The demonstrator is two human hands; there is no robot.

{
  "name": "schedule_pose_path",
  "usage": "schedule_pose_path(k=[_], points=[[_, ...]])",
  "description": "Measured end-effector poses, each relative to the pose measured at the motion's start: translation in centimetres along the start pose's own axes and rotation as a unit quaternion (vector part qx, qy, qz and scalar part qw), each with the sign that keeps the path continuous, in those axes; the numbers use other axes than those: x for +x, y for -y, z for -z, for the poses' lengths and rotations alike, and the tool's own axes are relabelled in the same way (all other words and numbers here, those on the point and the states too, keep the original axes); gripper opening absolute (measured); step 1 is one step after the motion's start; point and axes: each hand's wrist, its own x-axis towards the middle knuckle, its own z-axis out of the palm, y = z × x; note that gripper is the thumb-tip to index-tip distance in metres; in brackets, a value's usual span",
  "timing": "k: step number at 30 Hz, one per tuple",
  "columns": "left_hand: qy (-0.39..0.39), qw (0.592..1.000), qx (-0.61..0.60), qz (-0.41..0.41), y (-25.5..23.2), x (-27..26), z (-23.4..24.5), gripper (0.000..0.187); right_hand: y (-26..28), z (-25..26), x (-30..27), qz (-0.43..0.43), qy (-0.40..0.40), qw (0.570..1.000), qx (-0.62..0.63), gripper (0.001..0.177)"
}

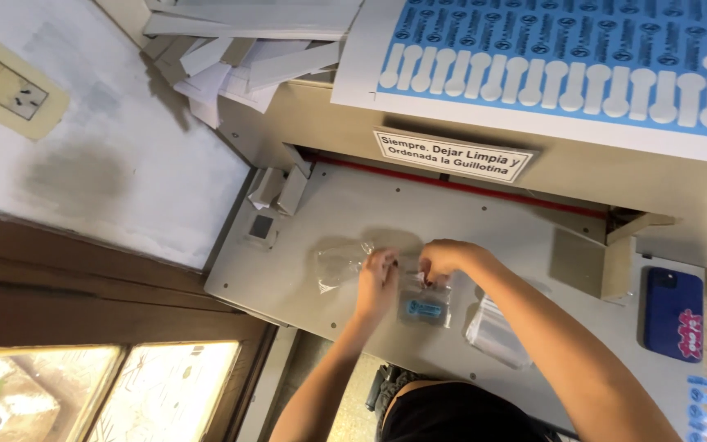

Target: The person peels blue bone-shaped stickers from a sheet and places them into small clear plastic bags. The person handles the sticker sheet, individual stickers, and plastic bags throughout the task.

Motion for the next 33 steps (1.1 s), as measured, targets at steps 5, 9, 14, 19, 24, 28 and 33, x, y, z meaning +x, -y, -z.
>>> schedule_pose_path(k=[5,9,14,19,24,28,33], points=[[-0.022,0.973,0.163,-0.163,-1.6,-6.1,-0.4,0.033,1.2,0.3,-1.0,0.008,-0.023,0.999,-0.041,0.016],[-0.023,0.946,0.258,-0.193,-2.2,-8.5,-1.7,0.038,0.8,0.6,-3.8,0.051,-0.166,0.983,-0.058,0.047],[0.048,0.946,0.232,-0.221,-3.0,-8.4,-2.7,0.037,-3.3,-3.1,-9.2,0.064,-0.361,0.930,0.023,0.038],[0.089,0.964,-0.004,-0.251,-6.5,-7.3,-4.2,0.027,-8.6,-13.4,-15.7,-0.044,-0.617,0.762,0.192,0.037],[0.114,0.985,-0.094,-0.089,-4.0,-7.8,-14.0,0.041,-13.7,-25.7,-11.8,-0.147,-0.616,0.578,0.515,0.046],[0.164,0.980,-0.058,0.093,-5.9,-7.5,-17.0,0.063,-8.5,-22.1,-14.2,-0.079,-0.572,0.492,0.651,0.048],[0.187,0.982,0.016,0.039,-3.7,-7.9,-20.1,0.074,-12.5,-24.0,-12.4,-0.096,-0.555,0.510,0.650,0.049]])
